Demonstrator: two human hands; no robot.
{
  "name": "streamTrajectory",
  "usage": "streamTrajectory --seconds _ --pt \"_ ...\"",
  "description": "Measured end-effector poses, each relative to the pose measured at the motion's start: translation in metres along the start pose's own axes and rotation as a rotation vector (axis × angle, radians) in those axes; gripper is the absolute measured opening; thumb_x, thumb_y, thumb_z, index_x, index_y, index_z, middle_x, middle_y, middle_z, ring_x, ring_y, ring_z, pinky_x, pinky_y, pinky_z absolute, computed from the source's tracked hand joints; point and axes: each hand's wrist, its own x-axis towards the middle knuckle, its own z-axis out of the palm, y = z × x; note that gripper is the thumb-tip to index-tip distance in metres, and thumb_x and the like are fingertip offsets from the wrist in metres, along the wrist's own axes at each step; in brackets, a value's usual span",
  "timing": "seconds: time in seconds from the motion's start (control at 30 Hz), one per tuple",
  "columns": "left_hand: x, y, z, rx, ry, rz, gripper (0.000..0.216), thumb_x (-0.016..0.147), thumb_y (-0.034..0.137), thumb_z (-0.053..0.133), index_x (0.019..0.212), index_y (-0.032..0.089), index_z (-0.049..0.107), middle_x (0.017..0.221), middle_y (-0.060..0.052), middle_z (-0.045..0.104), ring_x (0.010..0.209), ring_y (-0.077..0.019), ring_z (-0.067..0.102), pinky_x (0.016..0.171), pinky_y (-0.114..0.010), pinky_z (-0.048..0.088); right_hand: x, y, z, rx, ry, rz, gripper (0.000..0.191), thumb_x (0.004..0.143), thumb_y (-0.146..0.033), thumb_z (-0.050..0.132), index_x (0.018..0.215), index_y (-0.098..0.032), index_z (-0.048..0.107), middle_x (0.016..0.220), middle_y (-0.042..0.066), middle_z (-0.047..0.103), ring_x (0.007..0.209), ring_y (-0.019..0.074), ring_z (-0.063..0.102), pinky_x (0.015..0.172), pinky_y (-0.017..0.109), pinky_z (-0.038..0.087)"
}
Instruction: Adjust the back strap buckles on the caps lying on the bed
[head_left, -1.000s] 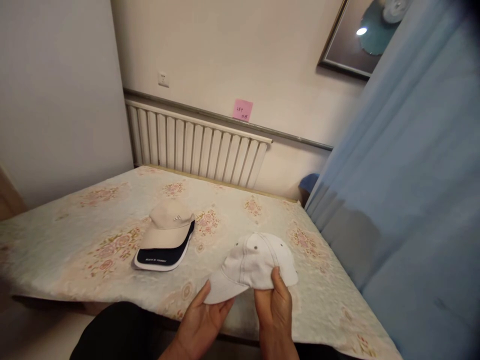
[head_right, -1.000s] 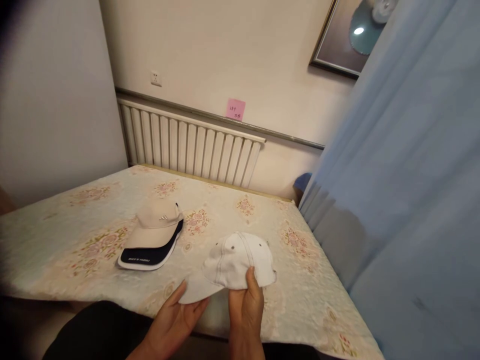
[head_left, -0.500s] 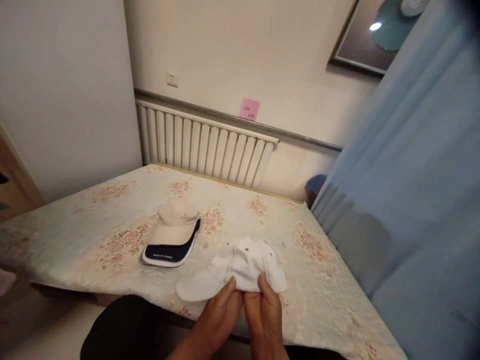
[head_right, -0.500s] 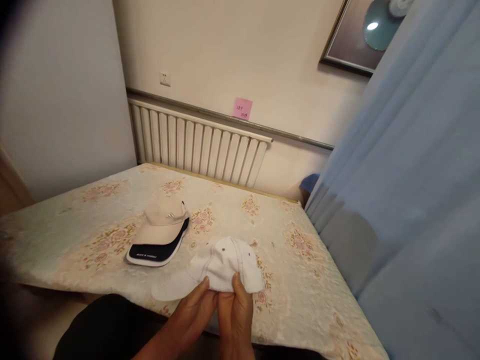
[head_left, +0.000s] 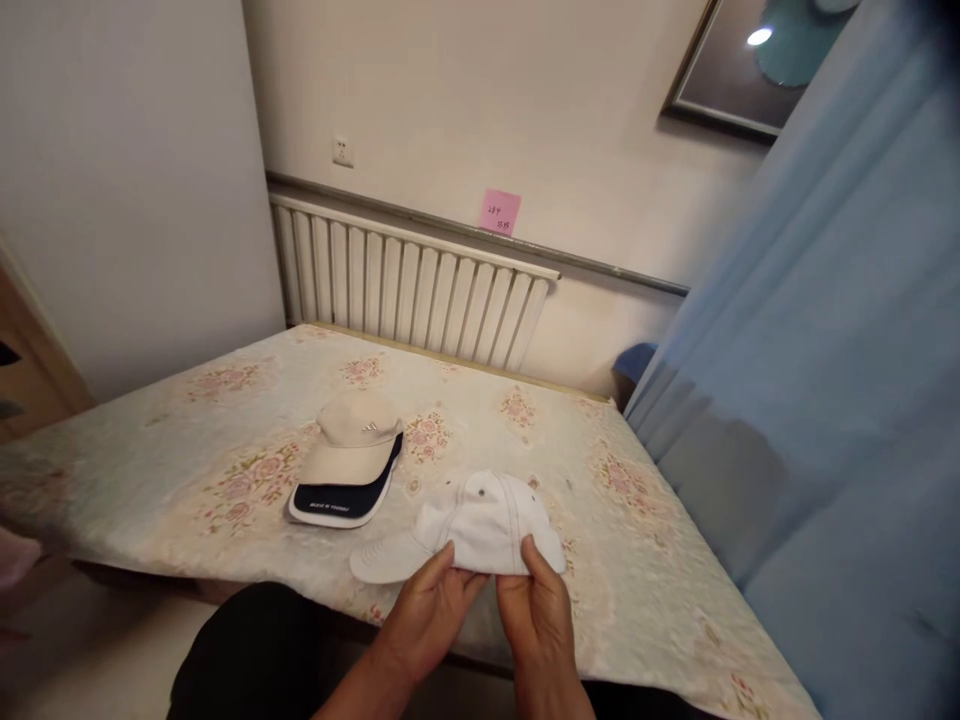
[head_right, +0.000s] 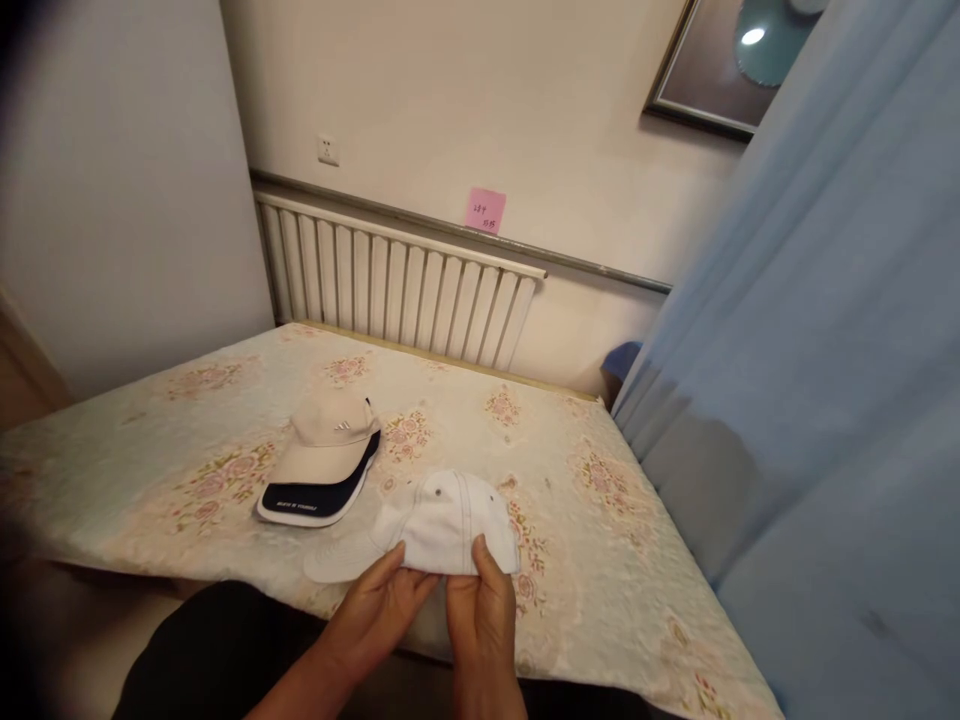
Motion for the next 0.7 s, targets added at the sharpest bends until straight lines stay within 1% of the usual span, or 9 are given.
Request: streamTrajectory --seconds 0.17,0.27,0.33,0.4,0.5,0.6,0.7 --pt "0.001 0.005 -0.002 -0.001 0.059 0.027 0.048 0.09 0.017 0.041 0.137 0.02 0.035 0.123 -0.007 0.06 0.119 -0.022 0.051 0.108 -0.042 0.028 -0.005 0.0 -0.003 -0.023 -0.055 0.047 0.065 0.073 -0.017 0.066 0.133 -0.022 0.04 0.118 0.007 0.063 0.107 0.0224 0.059 0.097 0.044 0.044" --pt "0.0 0.008 -0.003 0.012 0.083 0.036 0.047 0.09 0.018 0.042 0.137 0.018 0.037 0.122 -0.008 0.06 0.118 -0.022 0.051 0.108 -0.041 0.028 -0.009 -0.002 -0.004 -0.066 -0.065 0.097 0.069 0.071 -0.015 0.068 0.133 -0.022 0.039 0.115 0.007 0.065 0.102 0.0243 0.062 0.087 0.043 0.051" --pt "0.0 0.01 -0.004 0.019 0.083 0.038 0.047 0.089 0.017 0.042 0.136 0.018 0.038 0.122 -0.008 0.06 0.117 -0.0218 0.052 0.108 -0.041 0.029 -0.01 -0.002 -0.006 -0.103 -0.073 0.12 0.068 0.071 -0.015 0.069 0.132 -0.022 0.04 0.112 0.007 0.066 0.098 0.0245 0.063 0.079 0.04 0.055" --pt "-0.001 0.012 -0.004 0.025 0.083 0.035 0.046 0.089 0.017 0.042 0.135 0.017 0.039 0.121 -0.008 0.061 0.116 -0.0219 0.053 0.108 -0.041 0.029 -0.01 -0.002 -0.01 -0.151 -0.073 0.141 0.064 0.07 -0.016 0.07 0.129 -0.02 0.044 0.106 0.007 0.068 0.089 0.0226 0.065 0.068 0.034 0.056" --pt "-0.001 0.014 -0.004 0.042 0.094 0.038 0.045 0.089 0.017 0.044 0.133 0.015 0.041 0.118 -0.009 0.063 0.114 -0.0227 0.055 0.106 -0.041 0.032 -0.009 -0.001 -0.017 -0.207 -0.065 0.161 0.052 0.069 -0.017 0.071 0.118 -0.016 0.054 0.095 0.006 0.07 0.073 0.0173 0.066 0.055 0.026 0.053" --pt "0.0 0.015 -0.003 0.061 0.131 0.047 0.043 0.087 0.017 0.047 0.13 0.015 0.044 0.115 -0.009 0.064 0.11 -0.0217 0.057 0.104 -0.041 0.034 -0.007 -0.002 -0.023 -0.235 -0.084 0.175 0.037 0.066 -0.016 0.074 0.102 -0.014 0.063 0.082 0.003 0.07 0.061 0.0127 0.062 0.053 0.023 0.051" --pt "0.001 0.016 -0.004 0.08 0.16 0.051 0.04 0.086 0.017 0.05 0.126 0.013 0.047 0.11 -0.01 0.066 0.105 -0.0209 0.06 0.101 -0.04 0.038 -0.005 -0.002 -0.027 -0.254 -0.18 0.209 0.035 0.06 -0.013 0.077 0.093 -0.014 0.066 0.075 0.002 0.07 0.059 0.0122 0.061 0.055 0.024 0.051"
